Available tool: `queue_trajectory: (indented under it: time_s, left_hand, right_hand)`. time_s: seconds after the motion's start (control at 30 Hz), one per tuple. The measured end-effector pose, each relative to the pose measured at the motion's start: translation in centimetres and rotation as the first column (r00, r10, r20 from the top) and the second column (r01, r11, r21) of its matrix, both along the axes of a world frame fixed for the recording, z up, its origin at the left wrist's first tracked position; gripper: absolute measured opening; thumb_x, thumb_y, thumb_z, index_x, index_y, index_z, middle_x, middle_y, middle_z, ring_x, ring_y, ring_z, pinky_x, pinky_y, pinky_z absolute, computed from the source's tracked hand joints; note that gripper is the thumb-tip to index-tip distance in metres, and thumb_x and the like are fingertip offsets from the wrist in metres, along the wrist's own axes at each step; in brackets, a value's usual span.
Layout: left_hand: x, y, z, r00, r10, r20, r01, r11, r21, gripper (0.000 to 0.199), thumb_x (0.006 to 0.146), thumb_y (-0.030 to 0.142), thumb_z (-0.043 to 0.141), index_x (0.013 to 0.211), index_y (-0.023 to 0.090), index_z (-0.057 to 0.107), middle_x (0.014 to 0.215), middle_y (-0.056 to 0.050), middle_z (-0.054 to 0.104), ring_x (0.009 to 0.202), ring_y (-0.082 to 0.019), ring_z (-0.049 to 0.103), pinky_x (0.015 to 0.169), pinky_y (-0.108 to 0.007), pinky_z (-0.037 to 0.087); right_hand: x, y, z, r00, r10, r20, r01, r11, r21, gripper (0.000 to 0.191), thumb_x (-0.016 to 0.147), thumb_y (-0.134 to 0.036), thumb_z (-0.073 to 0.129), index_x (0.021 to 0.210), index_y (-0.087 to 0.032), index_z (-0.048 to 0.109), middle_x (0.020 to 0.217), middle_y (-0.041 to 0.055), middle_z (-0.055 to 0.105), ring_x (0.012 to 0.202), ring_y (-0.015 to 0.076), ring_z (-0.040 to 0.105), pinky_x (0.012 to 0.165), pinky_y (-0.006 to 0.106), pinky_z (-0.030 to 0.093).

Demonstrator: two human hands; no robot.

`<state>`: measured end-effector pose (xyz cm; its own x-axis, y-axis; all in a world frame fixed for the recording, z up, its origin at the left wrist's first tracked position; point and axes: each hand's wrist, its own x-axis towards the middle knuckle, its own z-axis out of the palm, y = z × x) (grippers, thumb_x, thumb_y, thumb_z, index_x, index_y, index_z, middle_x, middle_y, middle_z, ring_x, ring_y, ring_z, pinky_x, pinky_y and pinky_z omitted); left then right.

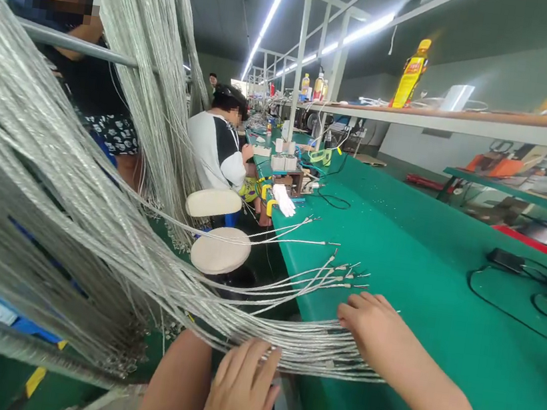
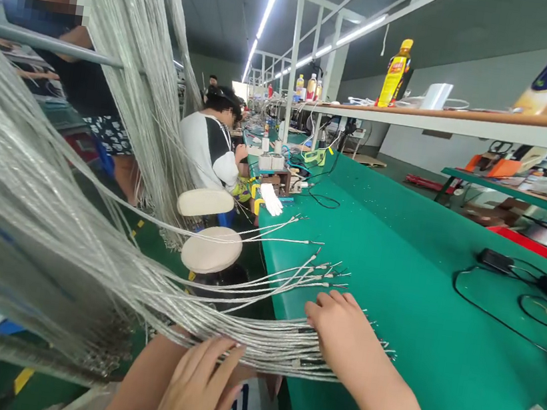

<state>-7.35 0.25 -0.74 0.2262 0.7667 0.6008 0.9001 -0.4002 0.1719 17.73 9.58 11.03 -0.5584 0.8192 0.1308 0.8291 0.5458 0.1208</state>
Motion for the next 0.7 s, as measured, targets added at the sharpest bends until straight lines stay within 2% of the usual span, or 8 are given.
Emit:
queue_trajectory:
  time_s: [0.1, 0.13, 0.2, 0.33, 0.47, 0.57, 0.7]
  left_hand:
    - [0.3, 1.8, 0.9, 0.971, -0.036, -0.236, 0.007, 0.992, -0.123, 0.054, 0.091, 0.034, 0.059, 0.143, 0.026, 0.047, 0.146, -0.005, 0.050, 0.134, -0.031, 0.045, 0.105, -0.052, 0.043]
    - [0.6, 2.3, 0.7, 0.959, -0.051, -0.277, 0.013, 0.990, -0.138, 0.057, 0.091, 0.034, 0.058, 0.146, 0.025, 0.044, 0.148, -0.006, 0.048, 0.136, -0.030, 0.042, 0.109, -0.052, 0.040]
    - [1.1, 3.1, 0.0, 0.947, -0.054, -0.315, 0.014, 0.991, -0.130, 0.054, 0.095, 0.030, 0.053, 0.147, 0.022, 0.042, 0.143, -0.007, 0.053, 0.133, -0.027, 0.044, 0.110, -0.051, 0.039]
    - [1.8, 3.9, -1.2, 0.962, 0.007, -0.271, -0.046, 0.989, -0.138, 0.051, 0.093, 0.016, 0.051, 0.144, 0.018, 0.047, 0.125, -0.008, 0.062, 0.116, -0.026, 0.054, 0.107, -0.050, 0.040]
    - [1.7, 3.7, -0.3, 0.988, -0.050, -0.144, 0.014, 0.970, -0.241, 0.039, 0.088, 0.013, 0.054, 0.125, 0.023, 0.062, 0.114, -0.004, 0.063, 0.107, -0.024, 0.055, 0.102, -0.047, 0.041]
    - [1.5, 3.1, 0.5, 0.992, -0.075, -0.103, 0.047, 0.967, -0.252, 0.037, 0.088, 0.013, 0.056, 0.123, 0.025, 0.063, 0.116, -0.002, 0.064, 0.109, -0.023, 0.054, 0.104, -0.046, 0.038]
    - [1.1, 2.4, 0.5, 0.989, -0.084, -0.120, 0.047, 0.958, -0.282, 0.050, 0.084, 0.014, 0.061, 0.132, 0.027, 0.057, 0.127, -0.002, 0.061, 0.116, -0.024, 0.052, 0.107, -0.045, 0.035]
  right_hand:
    - [-0.1, -0.1, -1.4, 1.000, 0.011, 0.005, -0.011, 0.999, -0.043, 0.016, 0.088, -0.006, 0.060, 0.085, -0.021, 0.065, 0.087, 0.0053, 0.061, 0.085, 0.0240, 0.056, 0.074, 0.036, 0.034]
    - [-0.3, -0.2, -1.8, 1.000, 0.008, 0.000, -0.008, 0.998, -0.060, 0.013, 0.089, -0.008, 0.061, 0.089, -0.021, 0.065, 0.092, 0.0059, 0.062, 0.088, 0.0249, 0.057, 0.075, 0.037, 0.035]
    - [-0.6, -0.3, -2.5, 1.000, 0.015, -0.017, -0.017, 0.994, -0.110, 0.011, 0.091, -0.012, 0.061, 0.096, -0.022, 0.065, 0.099, 0.0057, 0.062, 0.092, 0.0260, 0.057, 0.077, 0.038, 0.036]
    - [-0.8, -0.3, -3.0, 0.999, 0.048, -0.023, -0.051, 0.985, -0.165, 0.019, 0.089, -0.006, 0.056, 0.096, -0.022, 0.062, 0.097, 0.0044, 0.063, 0.092, 0.0258, 0.058, 0.076, 0.037, 0.037]
    - [-0.2, -0.1, -3.0, 0.997, 0.081, -0.010, -0.081, 0.981, -0.177, 0.036, 0.073, 0.007, 0.052, 0.091, -0.022, 0.060, 0.091, 0.0024, 0.064, 0.088, 0.0232, 0.060, 0.071, 0.034, 0.035]
    - [-0.1, 0.0, -3.0, 0.997, 0.080, 0.006, -0.078, 0.981, -0.175, 0.039, 0.061, 0.011, 0.050, 0.082, -0.021, 0.059, 0.081, 0.0011, 0.063, 0.080, 0.0216, 0.060, 0.068, 0.033, 0.033]
    - [-0.1, 0.3, -2.5, 1.000, 0.017, 0.021, -0.014, 0.994, -0.106, 0.030, 0.070, 0.008, 0.051, 0.082, -0.019, 0.058, 0.085, 0.0060, 0.064, 0.084, 0.0252, 0.059, 0.073, 0.036, 0.033]
